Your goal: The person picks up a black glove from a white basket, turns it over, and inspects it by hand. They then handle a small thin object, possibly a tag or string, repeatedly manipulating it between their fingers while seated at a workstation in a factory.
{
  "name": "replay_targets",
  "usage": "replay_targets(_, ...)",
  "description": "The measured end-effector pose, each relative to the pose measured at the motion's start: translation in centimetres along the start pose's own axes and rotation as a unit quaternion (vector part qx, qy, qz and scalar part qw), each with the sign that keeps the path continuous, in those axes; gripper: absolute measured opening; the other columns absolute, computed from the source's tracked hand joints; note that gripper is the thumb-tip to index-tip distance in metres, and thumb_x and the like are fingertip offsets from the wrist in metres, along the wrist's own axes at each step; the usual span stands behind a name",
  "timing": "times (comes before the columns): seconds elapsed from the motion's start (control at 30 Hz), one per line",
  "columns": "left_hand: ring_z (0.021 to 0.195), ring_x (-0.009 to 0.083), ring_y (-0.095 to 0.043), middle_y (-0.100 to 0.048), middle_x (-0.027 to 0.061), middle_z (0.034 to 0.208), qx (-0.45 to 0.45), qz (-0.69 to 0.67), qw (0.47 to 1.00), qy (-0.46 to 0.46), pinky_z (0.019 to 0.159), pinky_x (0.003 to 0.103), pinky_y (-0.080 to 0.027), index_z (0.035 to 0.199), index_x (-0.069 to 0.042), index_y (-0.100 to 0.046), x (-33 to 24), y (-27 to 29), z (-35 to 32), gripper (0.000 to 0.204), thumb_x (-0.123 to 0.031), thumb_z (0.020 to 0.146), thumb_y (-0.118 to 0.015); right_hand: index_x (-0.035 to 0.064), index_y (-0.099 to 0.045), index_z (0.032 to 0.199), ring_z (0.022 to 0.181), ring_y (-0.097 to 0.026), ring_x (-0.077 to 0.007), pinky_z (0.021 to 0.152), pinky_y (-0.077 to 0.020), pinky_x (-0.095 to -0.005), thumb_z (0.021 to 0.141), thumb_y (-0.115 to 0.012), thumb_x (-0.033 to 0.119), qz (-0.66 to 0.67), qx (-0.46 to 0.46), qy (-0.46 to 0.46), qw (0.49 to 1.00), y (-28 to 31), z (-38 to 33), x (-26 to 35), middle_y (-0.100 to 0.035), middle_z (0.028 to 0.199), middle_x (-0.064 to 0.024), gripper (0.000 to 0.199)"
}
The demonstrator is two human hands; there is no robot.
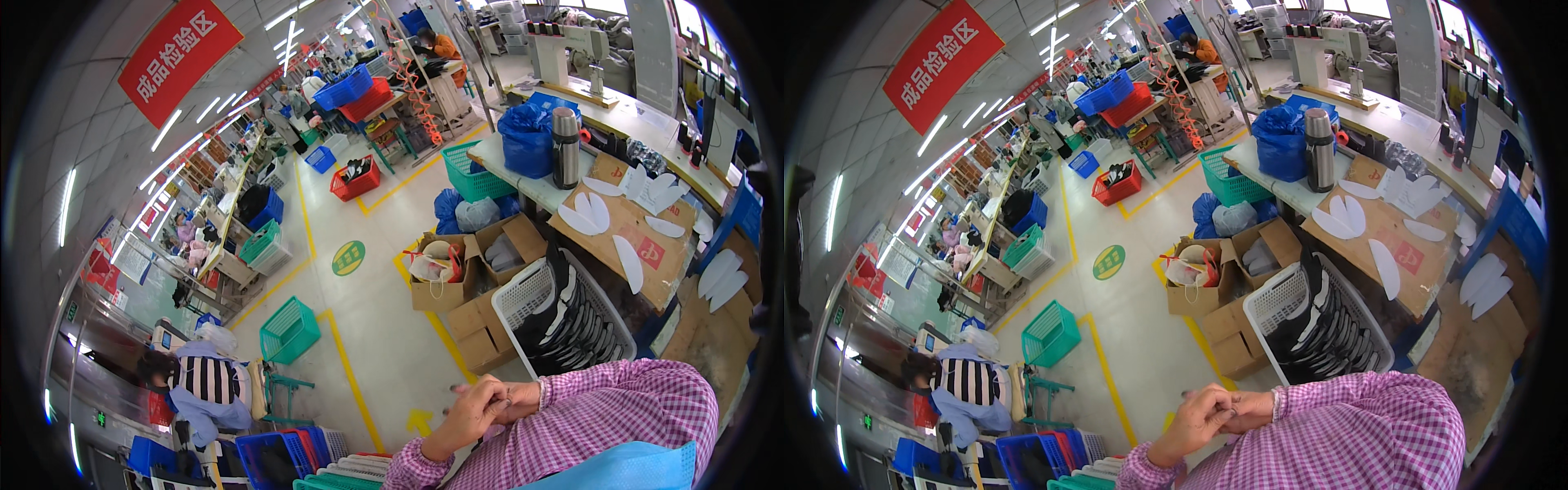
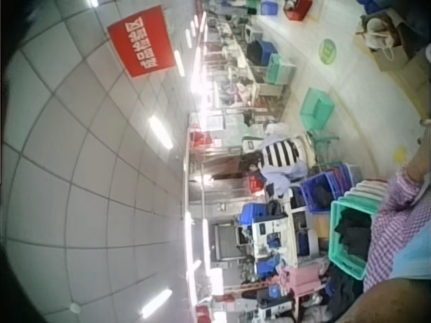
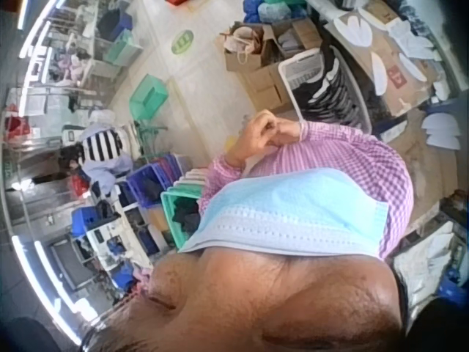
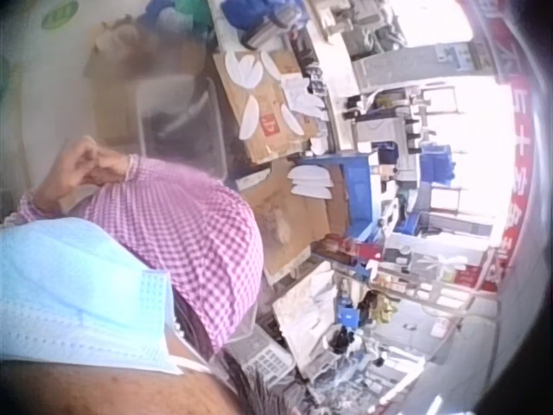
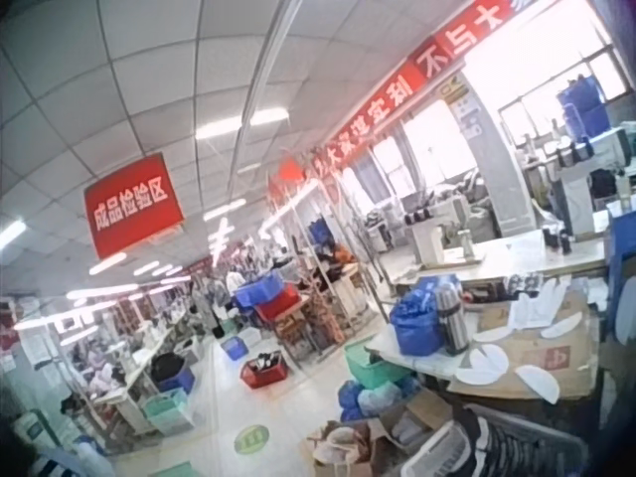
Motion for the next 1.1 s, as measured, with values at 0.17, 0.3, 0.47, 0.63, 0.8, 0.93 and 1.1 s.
replay_targets(0.17, 0.084, 0.0131, -0.053, -0.056, 0.0082, 0.094, -0.037, -0.183, 0.978, 0.091, 0.079, 0.026, -0.044, 0.093, -0.001, -0.049, 1.2, -2.2, -1.1, 0.007, -0.006, 0.092, -0.055, 0.0258, -0.009, 0.150, 0.142, -0.015, -0.0322, 0.113, -0.0170, -0.0527, 0.084, -0.069, 0.029, 0.012, -0.064, 0.061, 0.996, -1.5, -2.1, 1.2, -0.010, 0.155, -0.0141, 0.090)
replay_targets(0.3, 0.081, 0.0090, -0.051, -0.053, 0.0032, 0.092, -0.133, -0.303, 0.941, 0.070, 0.073, 0.023, -0.043, 0.094, -0.002, -0.051, 1.9, -4.7, -1.2, 0.006, -0.007, 0.094, -0.053, 0.0260, -0.010, 0.150, 0.142, -0.016, -0.0306, 0.113, -0.0176, -0.0515, 0.085, -0.068, 0.025, 0.031, -0.092, 0.080, 0.992, -2.0, -3.0, 1.8, -0.011, 0.155, -0.0136, 0.087)
replay_targets(0.47, 0.088, 0.0147, -0.054, -0.055, 0.0079, 0.096, -0.171, -0.181, 0.968, 0.035, 0.081, 0.027, -0.045, 0.097, -0.001, -0.048, 2.1, -5.6, -1.6, 0.007, -0.003, 0.093, -0.052, 0.0225, -0.010, 0.150, 0.141, -0.018, -0.0268, 0.114, -0.0163, -0.0464, 0.087, -0.066, 0.022, 0.027, -0.123, 0.099, 0.987, -2.2, -3.7, 1.7, -0.018, 0.154, -0.0129, 0.084)
replay_targets(0.63, 0.093, 0.0179, -0.057, -0.057, 0.0115, 0.102, -0.140, -0.027, 0.990, 0.002, 0.081, 0.029, -0.048, 0.107, 0.002, -0.050, 1.3, -4.0, -1.4, 0.018, 0.001, 0.090, -0.055, 0.0162, -0.015, 0.149, 0.137, -0.028, -0.0251, 0.112, -0.0213, -0.0444, 0.086, -0.067, 0.026, 0.052, -0.145, 0.086, 0.984, -1.8, -3.9, 1.8, -0.029, 0.149, -0.0097, 0.082)
replay_targets(0.8, 0.092, 0.0178, -0.059, -0.058, 0.0128, 0.106, -0.207, -0.213, 0.955, -0.019, 0.079, 0.028, -0.050, 0.111, 0.002, -0.054, 0.8, -2.5, 0.4, 0.025, 0.001, 0.087, -0.059, 0.0121, -0.021, 0.147, 0.133, -0.034, -0.0221, 0.109, -0.0269, -0.0419, 0.085, -0.067, 0.036, 0.019, -0.117, 0.116, 0.986, -1.3, -2.7, 2.6, -0.038, 0.142, -0.0074, 0.080)
replay_targets(0.93, 0.091, 0.0173, -0.059, -0.059, 0.0114, 0.105, -0.193, 0.025, 0.975, -0.106, 0.079, 0.027, -0.050, 0.107, 0.002, -0.059, 0.2, -0.3, 1.4, 0.022, 0.001, 0.086, -0.062, 0.0092, -0.031, 0.141, 0.130, -0.038, -0.0218, 0.109, -0.0291, -0.0405, 0.084, -0.064, 0.047, -0.019, -0.067, 0.160, 0.985, -1.9, 0.0, 2.9, -0.041, 0.139, -0.0071, 0.075)
replay_targets(1.1, 0.087, 0.0173, -0.059, -0.059, 0.0111, 0.098, -0.209, -0.009, 0.967, -0.144, 0.075, 0.026, -0.050, 0.097, 0.002, -0.063, -0.2, 3.7, 1.5, 0.014, 0.004, 0.084, -0.063, 0.0118, -0.026, 0.143, 0.134, -0.033, -0.0247, 0.111, -0.0283, -0.0422, 0.079, -0.067, 0.049, -0.062, -0.089, 0.127, 0.986, -3.0, 4.5, 4.7, -0.031, 0.145, -0.0109, 0.084)
Point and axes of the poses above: each hand's wrist, its own z-axis towards the middle knuckle, its own y-axis out of the back of the hand, x = y × z, the point moved 3 cm from there along z, towards the middle knuckle
